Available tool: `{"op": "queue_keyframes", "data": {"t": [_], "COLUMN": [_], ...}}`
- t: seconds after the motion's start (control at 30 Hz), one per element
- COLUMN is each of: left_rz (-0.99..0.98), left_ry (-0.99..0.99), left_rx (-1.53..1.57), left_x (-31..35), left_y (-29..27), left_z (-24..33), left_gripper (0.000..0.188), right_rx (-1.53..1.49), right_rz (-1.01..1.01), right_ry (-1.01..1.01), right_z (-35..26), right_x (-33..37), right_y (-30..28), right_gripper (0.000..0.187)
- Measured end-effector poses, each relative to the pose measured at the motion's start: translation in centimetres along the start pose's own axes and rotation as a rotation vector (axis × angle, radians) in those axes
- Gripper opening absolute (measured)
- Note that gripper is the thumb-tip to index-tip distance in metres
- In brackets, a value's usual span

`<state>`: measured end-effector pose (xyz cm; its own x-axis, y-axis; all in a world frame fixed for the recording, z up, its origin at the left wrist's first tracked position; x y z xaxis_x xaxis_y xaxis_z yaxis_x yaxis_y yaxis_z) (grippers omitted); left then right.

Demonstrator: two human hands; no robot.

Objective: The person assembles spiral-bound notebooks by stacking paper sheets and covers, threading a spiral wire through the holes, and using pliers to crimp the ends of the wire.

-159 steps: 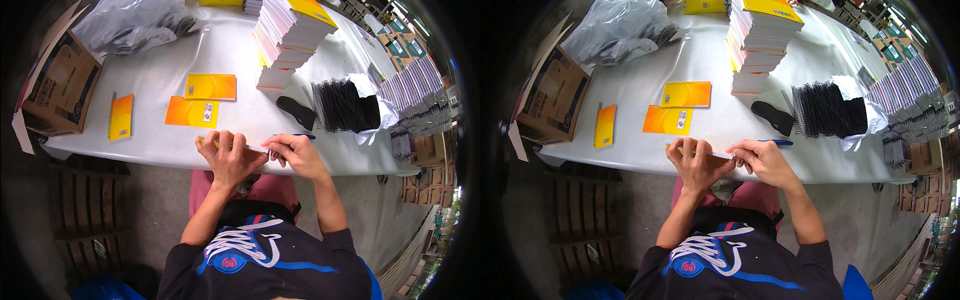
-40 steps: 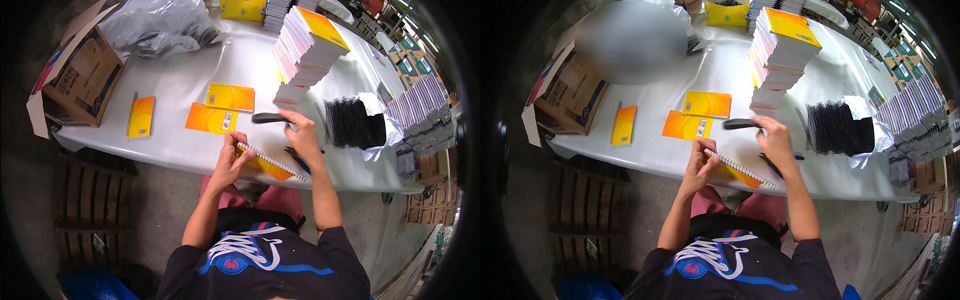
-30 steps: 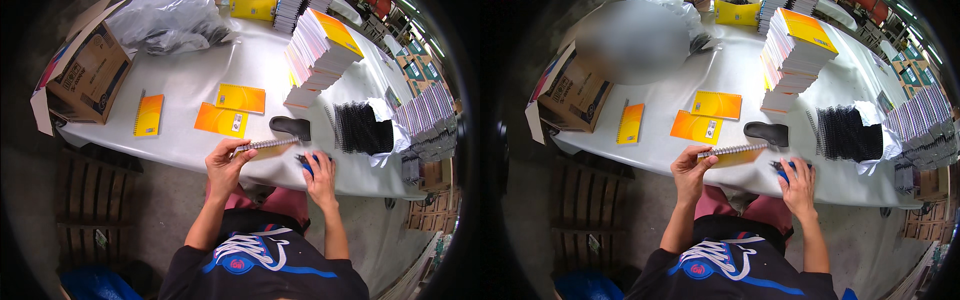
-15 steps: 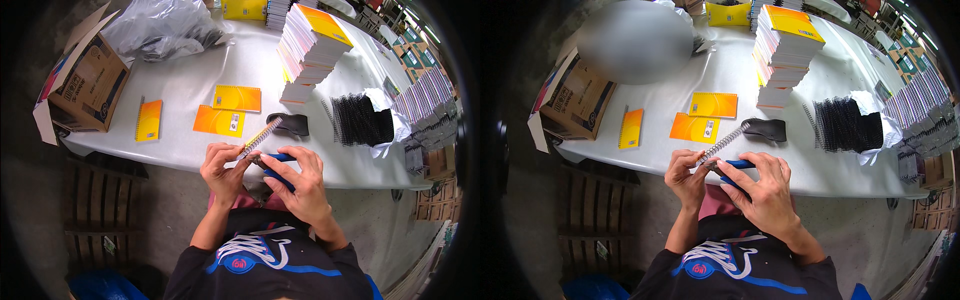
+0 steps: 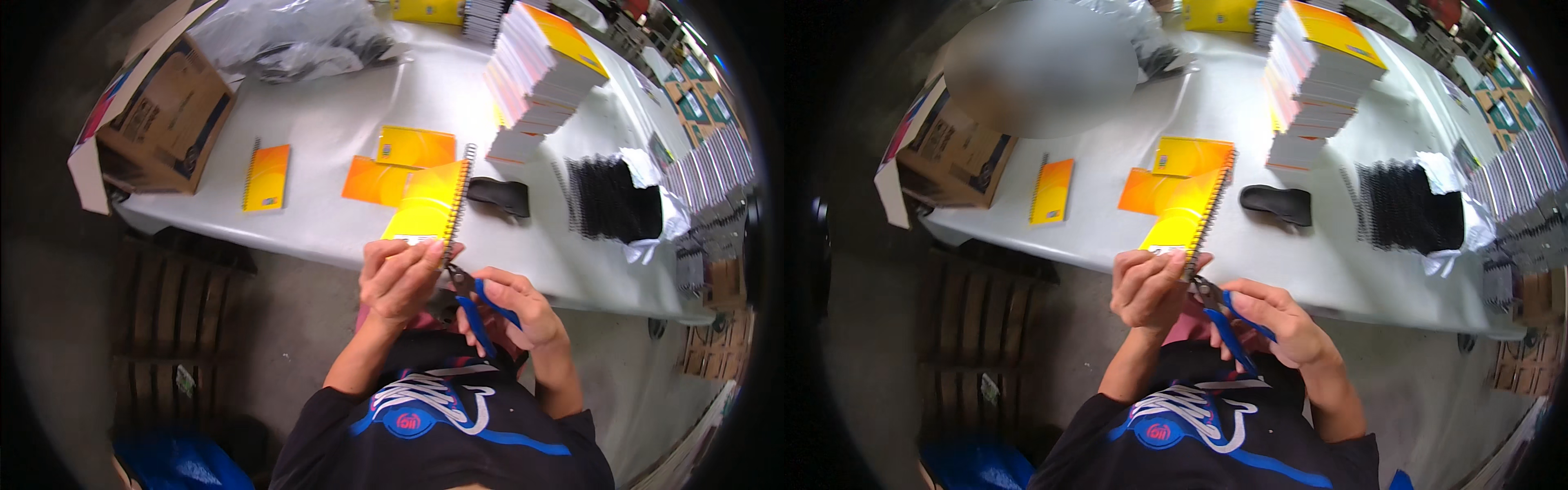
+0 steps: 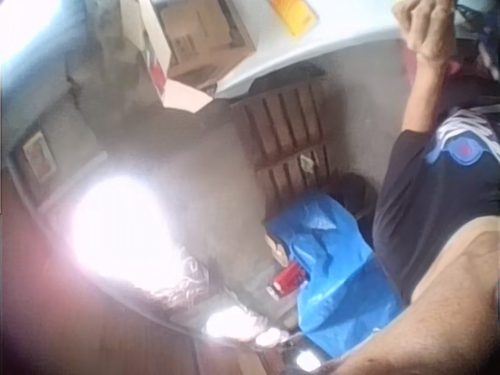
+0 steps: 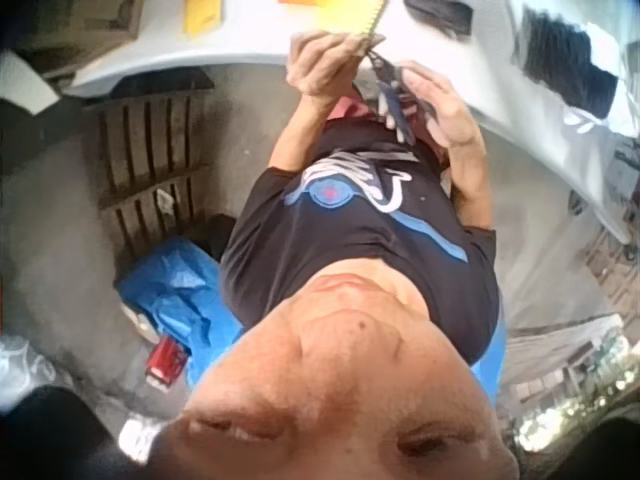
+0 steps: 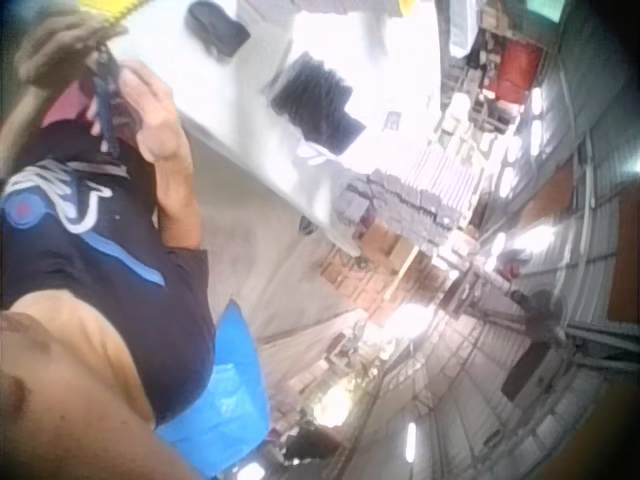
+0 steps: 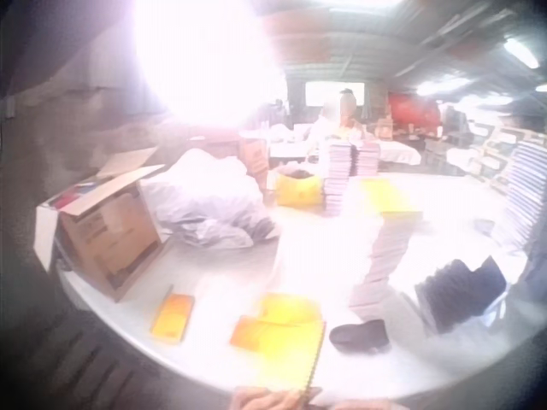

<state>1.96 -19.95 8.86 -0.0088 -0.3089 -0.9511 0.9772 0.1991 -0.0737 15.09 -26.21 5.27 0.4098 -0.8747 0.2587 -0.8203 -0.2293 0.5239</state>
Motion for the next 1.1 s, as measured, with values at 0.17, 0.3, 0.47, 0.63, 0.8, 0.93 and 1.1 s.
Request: {"op": "queue_keyframes", "data": {"t": [0.17,0.3,0.47,0.63,0.8,0.93,1.1], "left_rz": [0.000,0.287,0.087,-0.611,-1.126,-0.905,-0.801], "left_ry": [-0.155,-0.733,-0.700,-0.451,-0.435,-0.569,-1.074], "left_rx": [0.011,0.269,0.028,0.009,-0.254,-0.629,-0.808], "left_x": [0.2,1.1,-2.6,-11.1,-6.9,-2.6,0.0], "left_y": [-1.2,-5.2,-9.3,-5.7,-0.9,-6.0,-11.4], "left_z": [-2.7,-8.6,-13.3,-18.2,-25.7,-30.4,-30.8], "left_gripper": [0.042,0.025,0.017,0.021,0.052,0.076,0.085], "right_rx": [0.988,1.755,1.946,1.940,1.857,1.637,1.769], "right_rz": [0.407,0.795,0.970,0.944,0.689,0.522,0.590], "right_ry": [-0.237,0.050,0.197,0.033,-0.276,-0.321,-0.029], "right_z": [-1.4,-1.8,-1.5,-4.4,-7.1,-9.1,-9.0], "right_x": [0.3,2.3,3.1,0.2,-5.6,-13.5,-20.7], "right_y": [-1.5,-6.6,-9.7,-7.0,-4.6,-6.3,-14.2], "right_gripper": [0.038,0.041,0.050,0.048,0.042,0.045,0.071]}}
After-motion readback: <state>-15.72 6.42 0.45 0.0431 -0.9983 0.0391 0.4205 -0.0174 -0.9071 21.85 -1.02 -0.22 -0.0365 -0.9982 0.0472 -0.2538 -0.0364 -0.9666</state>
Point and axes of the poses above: each hand's wrist, its own x-axis away from the middle knuckle, its own y-axis out of the palm, z = x × y, the point moved 7 cm from there along -x, towards the middle knuckle, and after that the axes turned 9 degrees about x, right-handed, at the moved point
